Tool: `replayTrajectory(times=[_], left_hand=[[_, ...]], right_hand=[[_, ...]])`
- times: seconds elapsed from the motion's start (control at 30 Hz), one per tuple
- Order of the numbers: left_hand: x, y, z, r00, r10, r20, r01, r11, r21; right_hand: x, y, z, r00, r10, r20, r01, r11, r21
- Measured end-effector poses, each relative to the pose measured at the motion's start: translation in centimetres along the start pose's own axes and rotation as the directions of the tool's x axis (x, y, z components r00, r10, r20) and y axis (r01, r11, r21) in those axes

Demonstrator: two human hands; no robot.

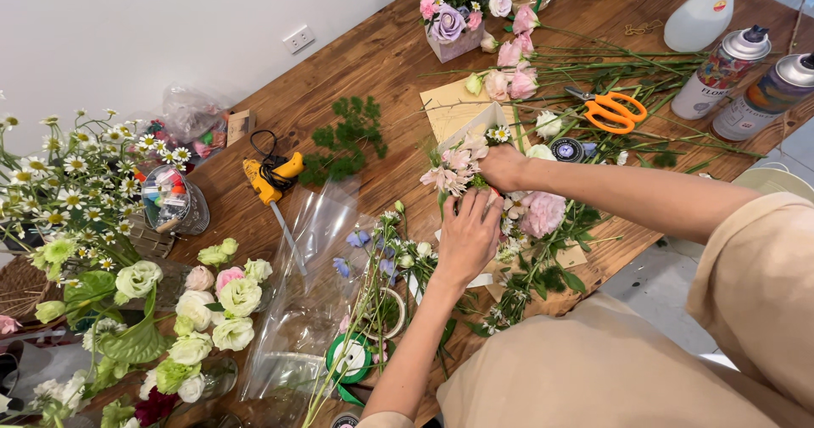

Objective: The person arranges a floral bouquet on a wooden table, using scissors to trim stems and placing various flowers and greenery into a small container. They adjust the arrangement by hand, adding and repositioning flowers throughout the process.

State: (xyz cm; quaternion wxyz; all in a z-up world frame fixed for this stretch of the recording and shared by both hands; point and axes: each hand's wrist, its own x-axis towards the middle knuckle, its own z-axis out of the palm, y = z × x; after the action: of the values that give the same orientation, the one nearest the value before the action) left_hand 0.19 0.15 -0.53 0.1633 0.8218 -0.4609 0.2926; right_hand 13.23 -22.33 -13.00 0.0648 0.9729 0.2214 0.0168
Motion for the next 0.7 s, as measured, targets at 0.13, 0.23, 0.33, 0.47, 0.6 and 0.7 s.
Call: replayTrajectory(times=[0.13,0.23,0.33,0.47,0.6,0.7], left_hand=[[0.1,-0.1,0.0,1.000,0.001,-0.006,-0.001,1.000,0.000],[0.0,-0.1,-0.1,1.000,0.014,-0.008,-0.013,1.000,0.013],[-0.1,-0.1,-0.1,1.000,0.011,-0.013,-0.011,1.000,0.015],[0.2,0.1,-0.5,1.000,0.005,-0.010,-0.005,1.000,0.009],[0.3,0.1,-0.5,1.000,0.000,0.003,0.000,1.000,-0.009],[0.2,0.1,-0.3,1.000,0.003,0.001,-0.003,1.000,-0.005]], right_hand=[[0.2,0.0,0.6,1.000,-0.015,-0.012,0.015,0.999,-0.051],[0.1,-0.8,-0.2,0.998,-0.051,-0.030,0.046,0.991,-0.122],[0.1,-0.7,-0.4,0.995,-0.082,-0.059,0.075,0.989,-0.124],[0.2,-0.3,-1.6,0.992,0.060,0.108,-0.065,0.997,0.037],[0.5,0.2,-1.7,0.986,0.110,0.129,-0.131,0.976,0.173],[0.2,0.2,-2.7,0.987,0.089,0.131,-0.111,0.979,0.170]])
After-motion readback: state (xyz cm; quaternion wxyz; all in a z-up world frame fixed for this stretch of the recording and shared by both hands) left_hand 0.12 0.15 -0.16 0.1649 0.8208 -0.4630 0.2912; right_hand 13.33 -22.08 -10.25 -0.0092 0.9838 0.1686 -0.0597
